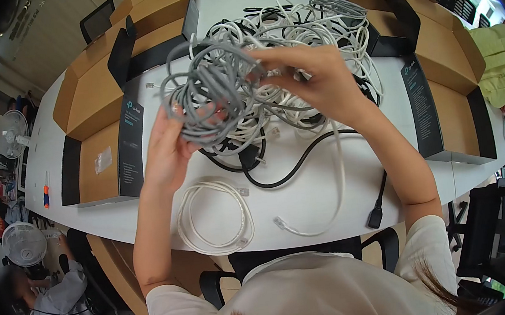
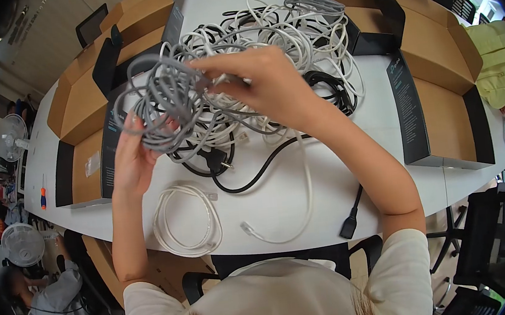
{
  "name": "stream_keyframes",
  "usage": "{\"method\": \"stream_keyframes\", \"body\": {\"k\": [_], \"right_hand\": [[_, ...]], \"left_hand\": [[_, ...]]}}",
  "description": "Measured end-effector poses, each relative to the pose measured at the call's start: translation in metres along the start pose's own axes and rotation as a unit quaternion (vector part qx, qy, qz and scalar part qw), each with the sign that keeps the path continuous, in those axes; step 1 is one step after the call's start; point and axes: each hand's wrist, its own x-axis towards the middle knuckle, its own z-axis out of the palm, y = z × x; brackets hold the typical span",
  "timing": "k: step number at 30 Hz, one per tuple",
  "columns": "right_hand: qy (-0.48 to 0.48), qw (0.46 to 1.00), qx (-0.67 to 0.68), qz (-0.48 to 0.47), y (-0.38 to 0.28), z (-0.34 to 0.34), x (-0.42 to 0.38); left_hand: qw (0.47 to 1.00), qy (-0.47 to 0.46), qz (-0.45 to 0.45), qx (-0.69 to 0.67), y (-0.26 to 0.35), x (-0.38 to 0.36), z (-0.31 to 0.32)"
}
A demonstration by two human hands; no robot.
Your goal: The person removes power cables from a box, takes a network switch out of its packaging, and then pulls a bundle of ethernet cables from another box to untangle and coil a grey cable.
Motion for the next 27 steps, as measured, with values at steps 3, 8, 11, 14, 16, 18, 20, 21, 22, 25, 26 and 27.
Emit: {"method": "stream_keyframes", "body": {"k": [3,8,11,14,16,18,20,21,22,25,26,27], "right_hand": [[0.03,0.995,0.065,0.075,0.017,-0.024,0.003],[0.093,0.985,0.084,0.115,0.021,-0.032,0.008],[0.116,0.986,0.069,0.103,0.028,-0.028,0.007],[0.158,0.976,0.089,0.122,0.037,-0.032,0.004],[0.187,0.968,0.12,0.117,0.046,-0.042,0.005],[0.224,0.956,0.157,0.11,0.053,-0.051,0.005],[0.27,0.943,0.157,0.118,0.063,-0.057,0.003],[0.281,0.936,0.16,0.136,0.071,-0.062,0.0],[0.293,0.929,0.163,0.155,0.081,-0.067,-0.005],[0.313,0.921,0.157,0.171,0.102,-0.079,-0.012],[0.314,0.921,0.152,0.175,0.106,-0.081,-0.014],[0.315,0.92,0.148,0.18,0.11,-0.082,-0.016]], "left_hand": [[0.998,0.054,0.02,-0.005,-0.001,-0.011,-0.006],[0.978,0.06,0.05,0.193,0.011,-0.027,-0.026],[0.937,0.087,0.127,0.313,0.014,-0.023,-0.02],[0.924,0.084,0.205,0.311,0.011,-0.017,-0.022],[0.921,0.045,0.2,0.331,0.014,-0.014,-0.039],[0.918,0.129,0.201,0.318,0.008,-0.013,-0.044],[0.906,0.203,0.186,0.322,0.01,-0.016,-0.048],[0.911,0.239,0.195,0.274,0.011,-0.019,-0.06],[0.913,0.274,0.202,0.226,0.011,-0.022,-0.075],[0.891,0.359,0.237,0.147,0.022,-0.034,-0.078],[0.88,0.385,0.246,0.133,0.027,-0.044,-0.075],[0.874,0.391,0.253,0.14,0.033,-0.056,-0.081]]}}
